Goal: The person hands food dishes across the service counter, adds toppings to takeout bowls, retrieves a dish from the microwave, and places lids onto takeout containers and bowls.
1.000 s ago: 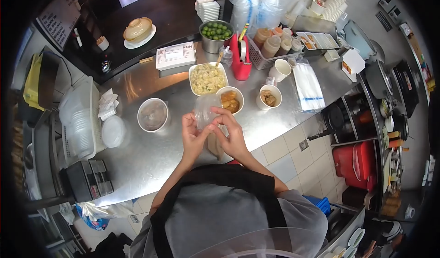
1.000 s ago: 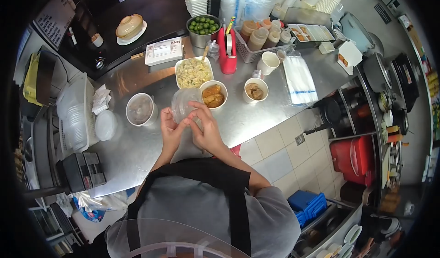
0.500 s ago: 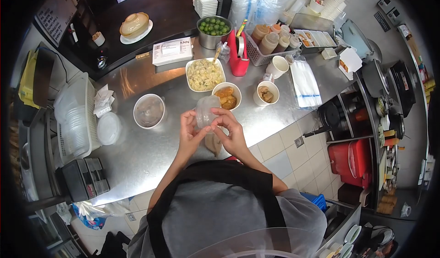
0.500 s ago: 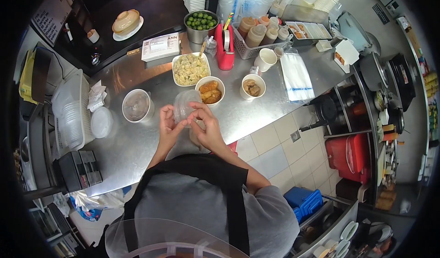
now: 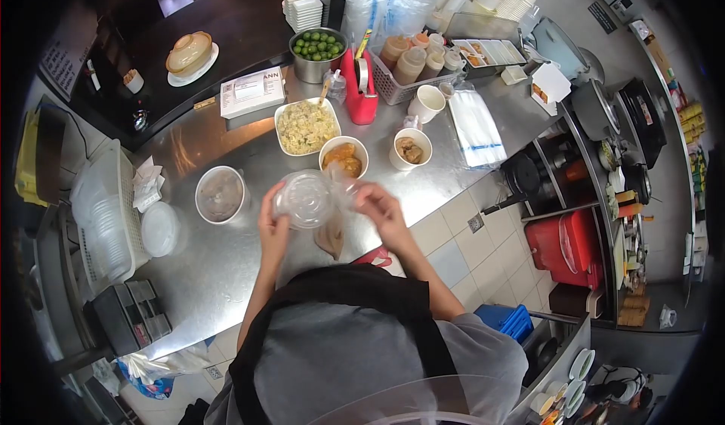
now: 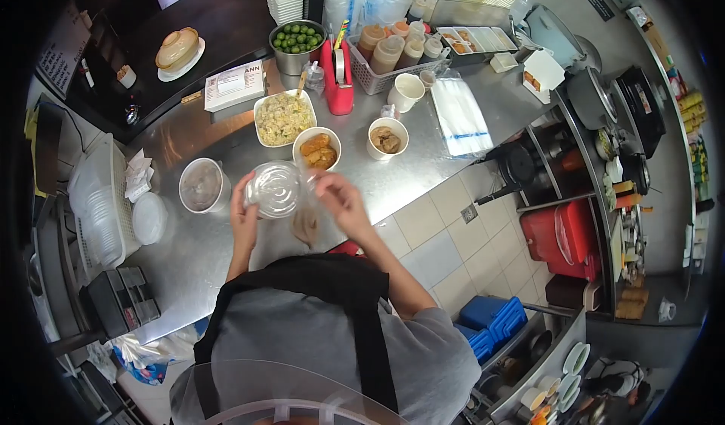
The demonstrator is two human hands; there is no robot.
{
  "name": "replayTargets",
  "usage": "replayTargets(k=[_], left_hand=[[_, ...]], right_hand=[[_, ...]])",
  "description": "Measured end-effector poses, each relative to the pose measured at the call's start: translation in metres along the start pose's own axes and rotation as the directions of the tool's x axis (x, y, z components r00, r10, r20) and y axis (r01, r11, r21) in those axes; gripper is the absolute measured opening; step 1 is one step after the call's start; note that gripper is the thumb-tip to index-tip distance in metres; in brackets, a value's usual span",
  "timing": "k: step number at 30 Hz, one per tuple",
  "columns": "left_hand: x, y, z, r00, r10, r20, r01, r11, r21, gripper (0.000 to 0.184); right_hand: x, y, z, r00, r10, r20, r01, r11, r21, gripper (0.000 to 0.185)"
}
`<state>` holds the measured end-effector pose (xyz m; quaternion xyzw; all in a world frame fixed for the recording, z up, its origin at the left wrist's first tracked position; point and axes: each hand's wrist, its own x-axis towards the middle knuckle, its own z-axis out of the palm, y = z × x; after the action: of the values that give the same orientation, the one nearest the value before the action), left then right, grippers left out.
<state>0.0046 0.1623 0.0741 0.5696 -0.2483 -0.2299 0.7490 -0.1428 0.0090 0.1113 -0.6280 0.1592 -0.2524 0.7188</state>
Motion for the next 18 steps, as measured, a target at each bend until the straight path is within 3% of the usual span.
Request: replayTargets(k=[2,6,9,12,13,14,16,18], left_hand=[[-0.003,-0.002,-0.021,0.968,-0.25,0.007,0.245,0.943,-0.224,0.057],[-0.023,0.014,-0.028,0.934,-0.337,0.122,0.349,0.776,-0.525,0.058],[-0.038,0.003,-0.039,0.913,-0.369,0.174,0.393,0.681,-0.618,0.06],[-0.049,0.0,-0.044,0.889,-0.417,0.188,0.427,0.606,-0.672,0.062],[-0.05,-0.002,-0.046,0.889,-0.411,0.202,0.427,0.589,-0.686,0.061],[-0.052,-0.004,-0.048,0.889,-0.405,0.214,0.428,0.572,-0.699,0.06],[-0.055,-0.004,-0.047,0.89,-0.392,0.232,0.437,0.595,-0.674,0.058],[-0.059,-0.001,-0.04,0.899,-0.382,0.215,0.431,0.678,-0.596,0.056]], right_hand=[[0.012,-0.011,-0.032,0.966,0.173,-0.191,-0.123,0.961,0.249,0.004],[0.044,0.006,-0.116,0.894,0.266,-0.362,-0.142,0.932,0.334,0.01],[0.054,0.024,-0.155,0.801,0.329,-0.501,-0.2,0.935,0.293,0.012],[0.059,0.033,-0.173,0.742,0.251,-0.622,-0.23,0.966,0.115,0.015],[0.06,0.04,-0.18,0.73,0.183,-0.658,-0.236,0.972,0.009,0.027],[0.063,0.052,-0.191,0.726,0.048,-0.686,-0.272,0.936,-0.223,0.032],[0.071,0.067,-0.202,0.737,-0.229,-0.636,-0.324,0.706,-0.63,0.043],[0.065,0.072,-0.197,0.781,-0.338,-0.525,-0.308,0.523,-0.795,0.056]])
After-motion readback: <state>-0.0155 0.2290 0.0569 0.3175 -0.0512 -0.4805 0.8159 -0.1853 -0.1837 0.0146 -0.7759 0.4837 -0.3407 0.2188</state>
